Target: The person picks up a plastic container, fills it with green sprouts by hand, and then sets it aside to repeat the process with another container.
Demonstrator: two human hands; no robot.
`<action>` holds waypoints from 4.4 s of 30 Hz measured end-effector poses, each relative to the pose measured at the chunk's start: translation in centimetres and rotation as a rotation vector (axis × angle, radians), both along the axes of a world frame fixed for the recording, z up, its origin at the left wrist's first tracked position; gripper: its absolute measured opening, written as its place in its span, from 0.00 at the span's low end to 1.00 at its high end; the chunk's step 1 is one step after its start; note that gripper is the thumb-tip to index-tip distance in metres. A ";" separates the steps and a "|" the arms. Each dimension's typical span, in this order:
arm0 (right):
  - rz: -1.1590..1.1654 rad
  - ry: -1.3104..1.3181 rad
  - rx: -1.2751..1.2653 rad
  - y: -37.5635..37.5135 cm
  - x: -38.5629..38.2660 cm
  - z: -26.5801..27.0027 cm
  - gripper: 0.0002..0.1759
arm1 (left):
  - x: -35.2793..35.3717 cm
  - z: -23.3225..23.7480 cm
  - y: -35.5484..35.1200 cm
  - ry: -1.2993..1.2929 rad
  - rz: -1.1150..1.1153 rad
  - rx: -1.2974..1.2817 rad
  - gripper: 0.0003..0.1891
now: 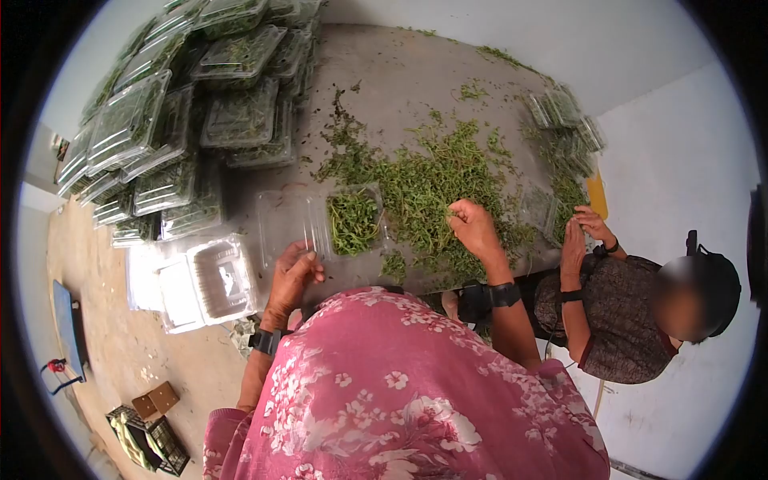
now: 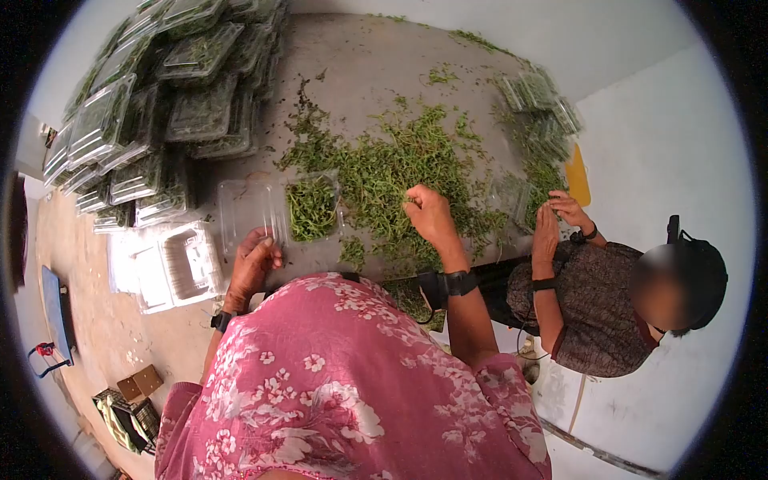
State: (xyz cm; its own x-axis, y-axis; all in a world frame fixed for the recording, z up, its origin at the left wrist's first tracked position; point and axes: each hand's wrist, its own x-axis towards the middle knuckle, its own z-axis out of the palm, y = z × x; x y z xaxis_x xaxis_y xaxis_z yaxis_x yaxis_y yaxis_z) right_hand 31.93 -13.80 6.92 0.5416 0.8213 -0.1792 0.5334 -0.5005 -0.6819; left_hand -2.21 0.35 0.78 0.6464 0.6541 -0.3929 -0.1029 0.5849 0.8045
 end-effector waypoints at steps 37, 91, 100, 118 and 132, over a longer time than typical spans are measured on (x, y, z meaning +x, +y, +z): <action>-0.247 0.093 0.003 -0.6 -2.2 -0.4 0.19 | -0.4 -0.6 0.3 -0.021 -0.007 -0.028 0.19; 0.884 -0.615 0.024 9.9 -11.5 -2.4 0.05 | -0.3 -0.6 0.4 -0.045 -0.023 -0.025 0.17; 0.706 -0.441 0.168 9.1 -13.1 2.5 0.05 | -0.3 -1.4 0.4 -0.061 -0.021 -0.031 0.19; 0.301 -0.186 0.199 7.2 -9.2 1.2 0.09 | -0.3 -0.6 0.2 -0.030 0.011 -0.020 0.16; 0.161 0.122 -0.068 6.5 -7.4 -2.9 0.12 | -0.4 -0.7 0.3 -0.026 -0.007 -0.036 0.21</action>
State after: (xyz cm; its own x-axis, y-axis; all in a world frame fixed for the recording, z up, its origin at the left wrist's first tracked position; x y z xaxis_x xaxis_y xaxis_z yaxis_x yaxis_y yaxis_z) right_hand 24.49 -7.27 4.00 0.3750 0.8794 -0.2932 0.5256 -0.4623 -0.7142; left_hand -2.60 0.66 0.13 0.6610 0.6355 -0.3990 -0.1199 0.6144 0.7798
